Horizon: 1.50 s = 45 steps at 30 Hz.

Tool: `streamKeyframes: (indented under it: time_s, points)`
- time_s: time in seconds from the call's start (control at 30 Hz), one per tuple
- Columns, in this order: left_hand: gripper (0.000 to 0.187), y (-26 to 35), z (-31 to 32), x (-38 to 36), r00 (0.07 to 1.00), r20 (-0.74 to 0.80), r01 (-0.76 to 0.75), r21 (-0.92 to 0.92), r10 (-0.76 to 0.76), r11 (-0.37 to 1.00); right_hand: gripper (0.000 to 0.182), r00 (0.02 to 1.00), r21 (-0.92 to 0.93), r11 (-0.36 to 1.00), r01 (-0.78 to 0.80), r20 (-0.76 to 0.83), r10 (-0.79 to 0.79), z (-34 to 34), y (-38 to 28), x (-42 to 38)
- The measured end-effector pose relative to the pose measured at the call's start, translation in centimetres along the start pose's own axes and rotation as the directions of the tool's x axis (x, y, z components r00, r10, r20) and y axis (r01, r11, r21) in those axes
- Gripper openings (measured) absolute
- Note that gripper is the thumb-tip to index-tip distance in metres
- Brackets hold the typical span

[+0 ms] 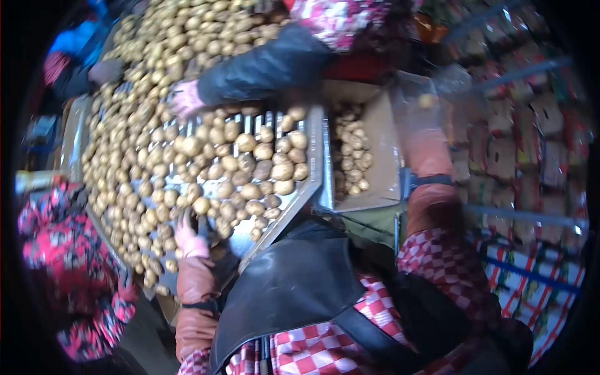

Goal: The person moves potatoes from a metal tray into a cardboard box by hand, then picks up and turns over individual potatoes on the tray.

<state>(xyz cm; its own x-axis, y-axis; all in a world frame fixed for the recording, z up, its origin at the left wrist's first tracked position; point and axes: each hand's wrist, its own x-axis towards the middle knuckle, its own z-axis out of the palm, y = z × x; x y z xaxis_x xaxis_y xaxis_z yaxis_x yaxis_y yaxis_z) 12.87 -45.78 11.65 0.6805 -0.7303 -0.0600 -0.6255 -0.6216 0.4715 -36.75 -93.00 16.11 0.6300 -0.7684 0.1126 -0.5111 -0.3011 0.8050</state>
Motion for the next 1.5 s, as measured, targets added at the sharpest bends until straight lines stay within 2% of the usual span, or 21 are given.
streamKeyframes:
  time_s: [0.03,0.1,0.13,0.17,0.2,0.23,0.27,0.33,0.4,0.47,0.57,0.67,0.73,0.8,0.87,0.93,1.07,1.17,1.33,1.4,1.5]
  points:
    - [0.05,-0.4,0.7,0.0,0.988,-0.091,-0.118,0.056,0.123,0.991,0.036,0.991,0.26,0.96,-0.101,0.111,0.074,-4.6,1.3,0.4]
    - [0.053,2.1,0.4,0.0,0.96,-0.153,-0.222,0.096,0.235,0.97,0.039,0.973,0.167,0.978,0.122,0.176,-0.152,0.5,-1.5,2.0]
    - [0.056,5.6,-1.2,-0.1,0.982,-0.015,-0.187,0.045,0.188,0.981,0.039,0.975,0.188,0.97,0.153,0.128,-0.179,-1.1,-4.1,3.1]
    - [0.063,6.1,-0.3,-0.2,0.953,-0.006,-0.302,-0.035,0.302,0.953,0.041,0.957,0.84,0.497,-0.217,0.283,-0.06,-3.1,-6.6,3.0]
    - [0.07,6.0,1.4,-0.7,0.95,0.103,-0.303,0.102,0.293,0.947,0.045,0.876,0.808,-0.341,-0.481,0.463,-0.136,-6.1,-8.9,2.6]
    - [0.073,7.6,0.6,-0.5,0.918,0.266,-0.345,0.169,0.294,0.923,0.049,0.788,0.112,-0.876,-0.469,0.501,-0.358,-9.2,-11.1,2.3]
    - [0.084,7.3,1.2,0.3,0.859,0.432,-0.414,0.276,0.273,0.867,0.052,0.82,0.124,-0.849,-0.513,0.365,-0.441,-13.3,-12.7,2.4]
    - [0.085,7.8,0.0,2.7,0.878,0.42,-0.364,0.277,0.229,0.889,0.06,0.721,0.11,-0.721,-0.685,0.242,-0.649,-18.3,-16.7,3.5]
    - [0.083,7.1,-0.9,5.5,0.929,0.364,-0.18,0.264,0.075,0.948,0.049,0.748,0.206,-0.72,-0.663,0.146,-0.647,-22.6,-19.3,4.0]
    - [0.079,4.9,-0.4,7.3,0.984,0.102,0.108,0.293,-0.143,0.95,0.039,0.929,0.8,-0.584,-0.138,-0.1,-0.356,-25.5,-21.4,4.7]
    - [0.068,3.3,-3.3,6.4,0.948,0.125,0.253,0.262,-0.293,0.931,0.039,0.941,0.891,-0.399,0.217,-0.299,-0.156,-28.1,-23.1,6.9]
    - [0.063,-0.4,-2.3,2.3,0.988,0.042,0.135,0.194,-0.146,0.972,0.039,0.963,0.889,-0.437,0.139,-0.224,-0.149,-30.7,-26.3,8.5]
    - [0.062,-1.2,-2.5,0.0,0.99,0.004,0.14,0.125,-0.141,0.982,0.057,0.92,0.936,-0.159,0.316,-0.343,-0.191,-33.1,-28.6,9.7]
    - [0.064,-1.3,-2.3,-1.1,0.967,0.037,0.244,0.133,-0.25,0.961,0.073,0.947,0.942,0.16,0.294,-0.265,-0.18,-35.8,-30.3,11.4]
    - [0.065,-1.9,-1.7,-1.5,0.96,0.008,0.278,0.121,-0.281,0.953,0.08,0.955,0.951,0.228,0.209,-0.148,-0.257,-36.6,-32.2,13.8]
    - [0.066,-2.5,-1.3,-1.2,0.965,-0.069,0.258,0.07,-0.254,0.964,0.075,0.891,0.868,0.339,0.363,-0.218,-0.397,-38.2,-32.9,14.0]
    - [0.07,-1.5,-1.4,2.2,0.97,-0.122,0.22,0.069,-0.21,0.973,0.061,0.815,0.841,0.192,0.507,-0.394,-0.426,-38.2,-33.1,12.6]
    - [0.07,1.8,-2.0,4.2,0.988,0.086,0.119,0.101,-0.128,0.988,0.051,0.706,0.781,-0.067,0.621,-0.595,-0.385,-37.4,-33.2,10.5]
    - [0.064,2.6,-3.0,1.2,0.921,0.345,-0.19,-0.013,0.183,0.982,0.048,0.667,0.774,-0.09,0.627,-0.593,-0.452,-35.7,-29.9,8.9]
    - [0.058,2.2,-2.9,0.4,0.909,0.345,-0.235,-0.043,0.235,0.971,0.058,0.541,0.689,-0.059,0.722,-0.616,-0.573,-34.0,-28.6,8.0]
    - [0.053,1.3,-1.5,0.0,0.959,0.157,-0.22,-0.114,0.237,0.969,0.051,0.605,0.784,-0.15,0.602,-0.57,-0.555,-32.0,-27.1,7.7]
